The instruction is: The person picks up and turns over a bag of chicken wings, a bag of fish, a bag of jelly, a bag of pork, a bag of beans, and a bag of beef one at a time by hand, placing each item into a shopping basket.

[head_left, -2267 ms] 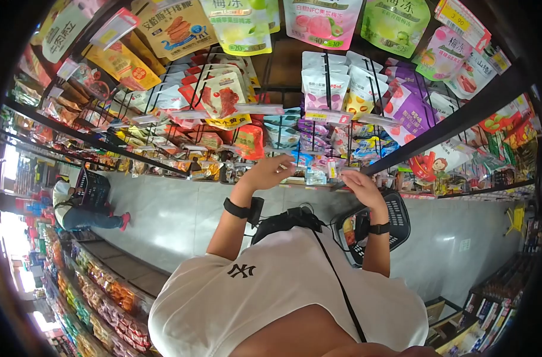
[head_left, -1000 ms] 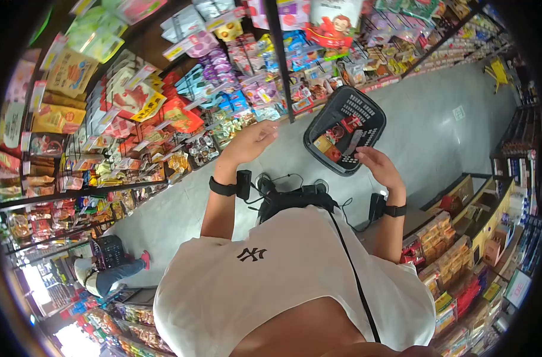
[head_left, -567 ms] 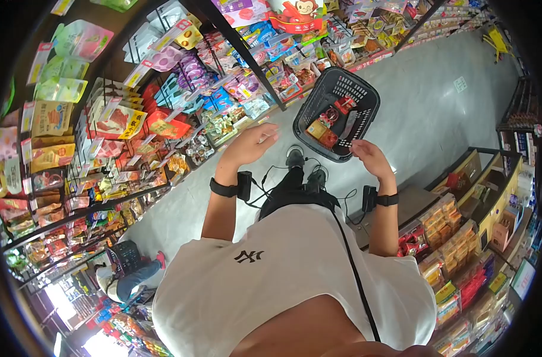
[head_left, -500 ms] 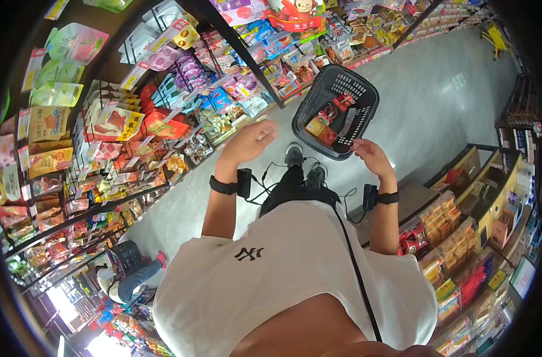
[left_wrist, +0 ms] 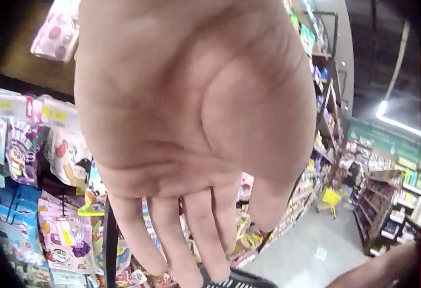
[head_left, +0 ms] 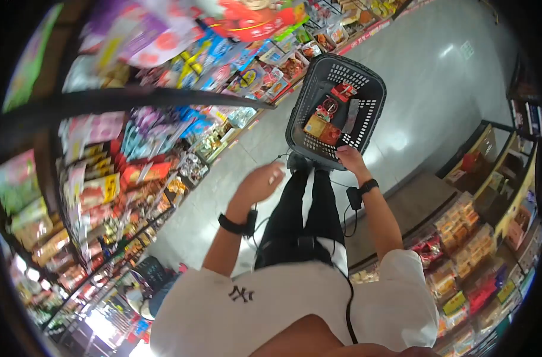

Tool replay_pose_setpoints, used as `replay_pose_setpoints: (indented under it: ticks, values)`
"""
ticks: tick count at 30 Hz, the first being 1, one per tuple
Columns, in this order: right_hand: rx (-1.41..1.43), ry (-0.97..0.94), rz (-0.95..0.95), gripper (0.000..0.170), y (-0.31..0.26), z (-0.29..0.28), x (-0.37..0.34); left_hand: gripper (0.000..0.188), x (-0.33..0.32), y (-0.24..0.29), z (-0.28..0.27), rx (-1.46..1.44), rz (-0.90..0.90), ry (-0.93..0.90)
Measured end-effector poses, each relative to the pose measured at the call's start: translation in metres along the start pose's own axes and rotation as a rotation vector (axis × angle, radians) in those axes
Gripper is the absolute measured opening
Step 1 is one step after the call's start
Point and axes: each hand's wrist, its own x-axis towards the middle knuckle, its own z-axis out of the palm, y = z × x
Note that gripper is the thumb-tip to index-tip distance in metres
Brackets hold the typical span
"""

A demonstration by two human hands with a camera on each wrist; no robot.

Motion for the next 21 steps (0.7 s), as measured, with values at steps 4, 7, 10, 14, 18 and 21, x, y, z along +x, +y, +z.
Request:
replay_pose_setpoints:
  ticks: [4, 7, 10, 14, 18, 21]
  values:
    - [-0.471, -0.227, 0.049, 0.025, 0.086, 0.016, 0.107, 0.036, 0.041, -0.029, 0.065, -0.108, -0.168, -0.191]
    - [-0.613, -0.131, -0.083, 0.022, 0.138, 0.029, 0.174, 0.040, 0.062, -0.055, 0.106, -0.079, -0.231, -0.252]
    - [-0.491, -0.120, 0.243, 0.030, 0.181, 0.055, 0.238, 0.045, 0.079, -0.079, 0.130, -0.163, -0.336, -0.377]
    - [-0.626, -0.231, 0.290, 0.060, 0.235, 0.086, 0.300, 0.046, 0.098, -0.095, 0.145, -0.212, -0.397, -0.318]
    - [-0.850, -0.192, 0.236, 0.098, 0.201, 0.115, 0.313, 0.047, 0.123, -0.105, 0.148, -0.241, -0.448, -0.335]
    - [-0.953, -0.266, 0.412, 0.122, 0.230, 0.141, 0.343, 0.048, 0.136, -0.118, 0.154, -0.249, -0.461, -0.371]
